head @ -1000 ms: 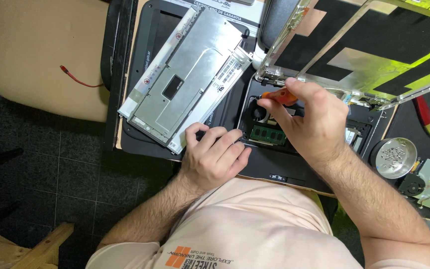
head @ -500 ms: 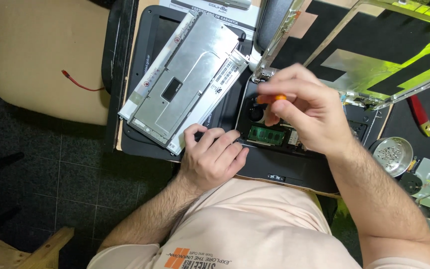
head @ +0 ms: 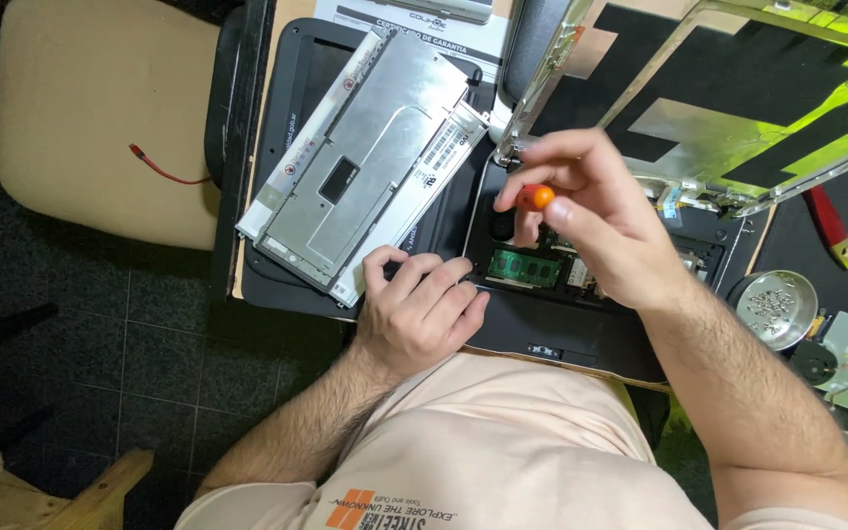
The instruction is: Disassembling and repairing internal components of a laptop, including removing screws and disconnecting cables.
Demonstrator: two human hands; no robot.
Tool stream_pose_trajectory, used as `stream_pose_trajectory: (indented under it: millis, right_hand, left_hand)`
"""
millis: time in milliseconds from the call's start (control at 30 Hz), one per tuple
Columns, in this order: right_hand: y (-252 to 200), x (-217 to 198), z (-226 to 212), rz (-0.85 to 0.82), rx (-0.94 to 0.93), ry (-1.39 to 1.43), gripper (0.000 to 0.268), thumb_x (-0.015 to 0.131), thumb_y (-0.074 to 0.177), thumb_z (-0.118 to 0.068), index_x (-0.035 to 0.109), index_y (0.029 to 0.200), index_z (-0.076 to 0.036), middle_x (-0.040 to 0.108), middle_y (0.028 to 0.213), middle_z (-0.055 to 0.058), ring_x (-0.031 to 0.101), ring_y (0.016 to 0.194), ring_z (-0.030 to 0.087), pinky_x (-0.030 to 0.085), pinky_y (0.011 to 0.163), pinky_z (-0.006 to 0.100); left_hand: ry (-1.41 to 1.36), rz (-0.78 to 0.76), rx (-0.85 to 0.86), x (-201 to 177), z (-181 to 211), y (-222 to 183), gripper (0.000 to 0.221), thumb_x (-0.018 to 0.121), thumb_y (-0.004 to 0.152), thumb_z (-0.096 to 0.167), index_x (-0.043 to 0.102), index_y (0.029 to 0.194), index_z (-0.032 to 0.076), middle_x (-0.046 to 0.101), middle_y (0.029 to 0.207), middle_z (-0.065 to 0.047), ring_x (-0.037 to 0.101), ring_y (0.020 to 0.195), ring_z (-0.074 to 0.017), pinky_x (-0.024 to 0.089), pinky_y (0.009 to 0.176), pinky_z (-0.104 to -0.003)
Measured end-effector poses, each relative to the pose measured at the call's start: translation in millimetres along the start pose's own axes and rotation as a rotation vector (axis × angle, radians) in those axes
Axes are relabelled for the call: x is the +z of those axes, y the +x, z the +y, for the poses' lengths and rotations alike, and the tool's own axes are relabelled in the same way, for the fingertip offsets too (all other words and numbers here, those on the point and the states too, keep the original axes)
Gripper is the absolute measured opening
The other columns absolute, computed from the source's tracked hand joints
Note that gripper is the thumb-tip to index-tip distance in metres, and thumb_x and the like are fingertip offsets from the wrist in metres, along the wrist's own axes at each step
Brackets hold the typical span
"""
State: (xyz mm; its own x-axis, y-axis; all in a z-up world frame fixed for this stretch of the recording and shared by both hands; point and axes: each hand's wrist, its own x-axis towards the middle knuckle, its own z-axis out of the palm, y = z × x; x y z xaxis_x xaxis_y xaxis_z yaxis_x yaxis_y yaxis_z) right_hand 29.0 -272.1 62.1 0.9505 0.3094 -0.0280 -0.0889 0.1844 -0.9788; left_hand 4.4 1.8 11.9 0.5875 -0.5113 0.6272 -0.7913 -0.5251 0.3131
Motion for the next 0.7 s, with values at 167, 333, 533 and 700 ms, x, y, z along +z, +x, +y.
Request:
stream_pose_trajectory:
  millis: [167,333,533,700]
  right_hand:
    - [3.7,6.9,-4.0,0.098,-0.04,-0.173,0.02,0.071,0.122,-0.018,0.063,0.135,-0.004,0.068,0.138,0.019,0.075,0.099,0.022,0.069,0.081,0.03]
    - [1.2,8.3,-5.8,0.043,0.006,-0.078,0.049,0.05,0.134,-0.029,0.056,0.174,-0.001,0.073,0.139,0.014,0.074,0.097,0.024,0.066,0.093,0.037]
    - [2.4,7.9,-1.7,0.095,-0.051,-0.236,0.02,0.062,0.128,-0.013,0.067,0.144,-0.001,0.067,0.151,0.018,0.076,0.122,0.023,0.073,0.087,0.029]
    - [3.2,10.0,1.4,0.107,-0.051,-0.063,0.023,0.061,0.128,-0.02,0.045,0.143,-0.012,0.076,0.136,0.029,0.067,0.092,0.013,0.065,0.088,0.03]
  left_hand:
    - [0.003,-0.009,0.0,-1.5,0.1,1.3,0.017,0.089,0.111,0.022,0.084,0.096,0.016,0.089,0.118,-0.002,0.077,0.095,-0.0226,0.044,0.099,-0.05]
    - [0.005,-0.007,0.006,-0.1,0.1,-0.2,0.017,0.09,0.109,0.022,0.084,0.095,0.015,0.09,0.119,-0.003,0.078,0.096,-0.0224,0.044,0.098,-0.05]
    - [0.008,-0.007,-0.002,-0.4,0.7,1.1,0.019,0.087,0.112,0.023,0.083,0.095,0.016,0.088,0.117,-0.002,0.077,0.095,-0.0222,0.044,0.099,-0.05]
    - [0.008,-0.006,0.004,-0.5,0.0,1.1,0.018,0.088,0.111,0.023,0.083,0.094,0.017,0.089,0.116,-0.002,0.077,0.095,-0.0218,0.043,0.099,-0.05]
